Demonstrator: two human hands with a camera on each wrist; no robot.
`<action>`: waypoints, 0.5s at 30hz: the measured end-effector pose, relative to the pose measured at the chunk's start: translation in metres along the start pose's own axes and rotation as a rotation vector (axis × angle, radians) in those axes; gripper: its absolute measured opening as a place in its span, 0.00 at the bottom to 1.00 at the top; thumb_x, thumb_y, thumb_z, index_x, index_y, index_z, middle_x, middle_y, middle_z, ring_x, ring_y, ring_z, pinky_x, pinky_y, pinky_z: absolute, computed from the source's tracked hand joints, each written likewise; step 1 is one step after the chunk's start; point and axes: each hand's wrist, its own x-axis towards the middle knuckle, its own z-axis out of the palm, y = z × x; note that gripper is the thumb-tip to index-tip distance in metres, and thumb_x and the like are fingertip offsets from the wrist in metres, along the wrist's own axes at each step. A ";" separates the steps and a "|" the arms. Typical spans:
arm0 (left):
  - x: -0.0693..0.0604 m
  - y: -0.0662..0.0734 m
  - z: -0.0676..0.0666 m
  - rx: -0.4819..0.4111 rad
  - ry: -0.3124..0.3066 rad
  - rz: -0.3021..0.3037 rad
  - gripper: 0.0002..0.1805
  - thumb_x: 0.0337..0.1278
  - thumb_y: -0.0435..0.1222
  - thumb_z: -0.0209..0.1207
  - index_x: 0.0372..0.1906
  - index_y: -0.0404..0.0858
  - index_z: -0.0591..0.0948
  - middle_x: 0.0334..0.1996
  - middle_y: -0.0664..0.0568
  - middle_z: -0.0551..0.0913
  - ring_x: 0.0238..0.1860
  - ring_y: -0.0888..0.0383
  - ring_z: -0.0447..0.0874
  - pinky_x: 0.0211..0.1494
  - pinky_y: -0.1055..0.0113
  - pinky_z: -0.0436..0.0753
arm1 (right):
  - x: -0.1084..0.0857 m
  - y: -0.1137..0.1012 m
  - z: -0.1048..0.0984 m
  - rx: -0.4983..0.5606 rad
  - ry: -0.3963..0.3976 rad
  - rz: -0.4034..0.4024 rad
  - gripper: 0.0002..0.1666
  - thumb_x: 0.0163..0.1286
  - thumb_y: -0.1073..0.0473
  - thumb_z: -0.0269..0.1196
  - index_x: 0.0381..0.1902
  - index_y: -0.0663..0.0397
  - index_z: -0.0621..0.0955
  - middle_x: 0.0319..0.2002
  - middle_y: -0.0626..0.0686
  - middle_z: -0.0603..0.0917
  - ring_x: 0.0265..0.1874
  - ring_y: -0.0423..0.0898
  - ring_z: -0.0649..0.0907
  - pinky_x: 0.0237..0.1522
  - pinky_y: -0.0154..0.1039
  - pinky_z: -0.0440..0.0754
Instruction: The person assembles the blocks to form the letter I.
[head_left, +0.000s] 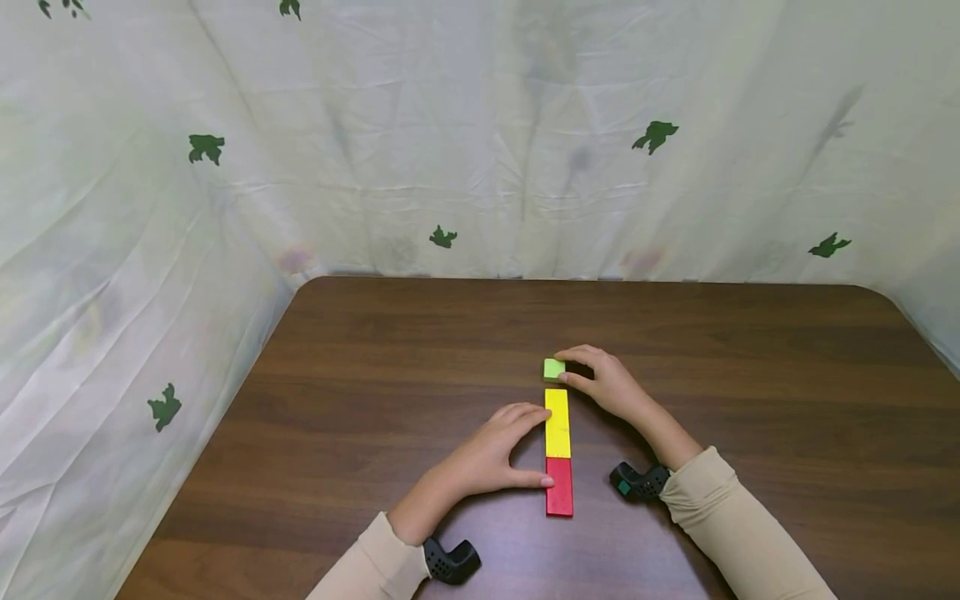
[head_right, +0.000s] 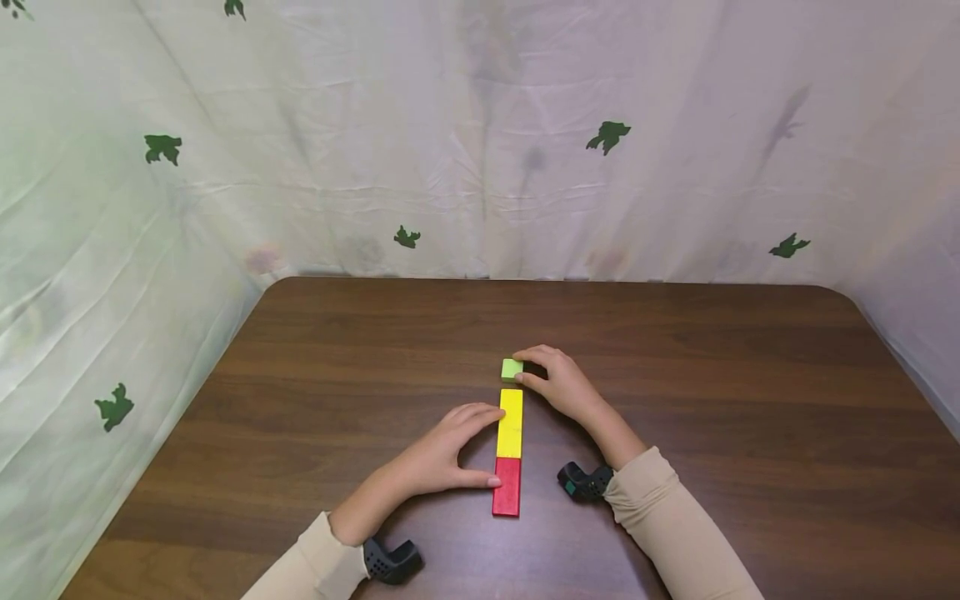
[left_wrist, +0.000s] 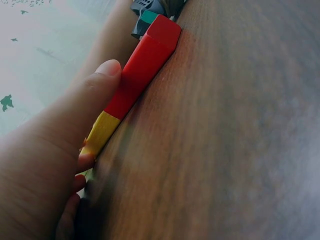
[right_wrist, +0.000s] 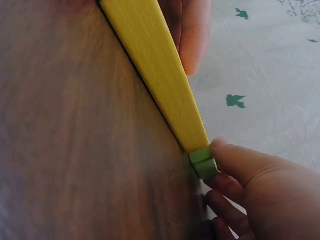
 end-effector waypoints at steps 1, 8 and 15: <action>0.000 0.000 0.000 0.000 -0.002 -0.001 0.45 0.42 0.63 0.57 0.65 0.44 0.62 0.60 0.56 0.64 0.61 0.57 0.57 0.60 0.60 0.63 | 0.000 0.000 0.000 0.001 -0.002 0.006 0.22 0.60 0.56 0.62 0.53 0.55 0.77 0.50 0.54 0.76 0.51 0.51 0.73 0.52 0.49 0.69; 0.001 0.000 -0.001 -0.013 0.003 -0.003 0.44 0.44 0.62 0.56 0.65 0.45 0.61 0.61 0.55 0.63 0.61 0.57 0.57 0.60 0.59 0.63 | 0.000 -0.003 -0.005 0.040 -0.006 0.024 0.25 0.63 0.51 0.59 0.55 0.55 0.74 0.53 0.54 0.74 0.54 0.51 0.71 0.54 0.50 0.67; 0.003 0.002 -0.005 -0.037 0.007 -0.028 0.42 0.51 0.60 0.52 0.68 0.43 0.56 0.65 0.53 0.58 0.64 0.55 0.54 0.62 0.58 0.60 | -0.005 -0.012 -0.018 0.039 0.014 0.007 0.28 0.64 0.52 0.58 0.59 0.57 0.70 0.57 0.56 0.71 0.56 0.53 0.68 0.54 0.54 0.65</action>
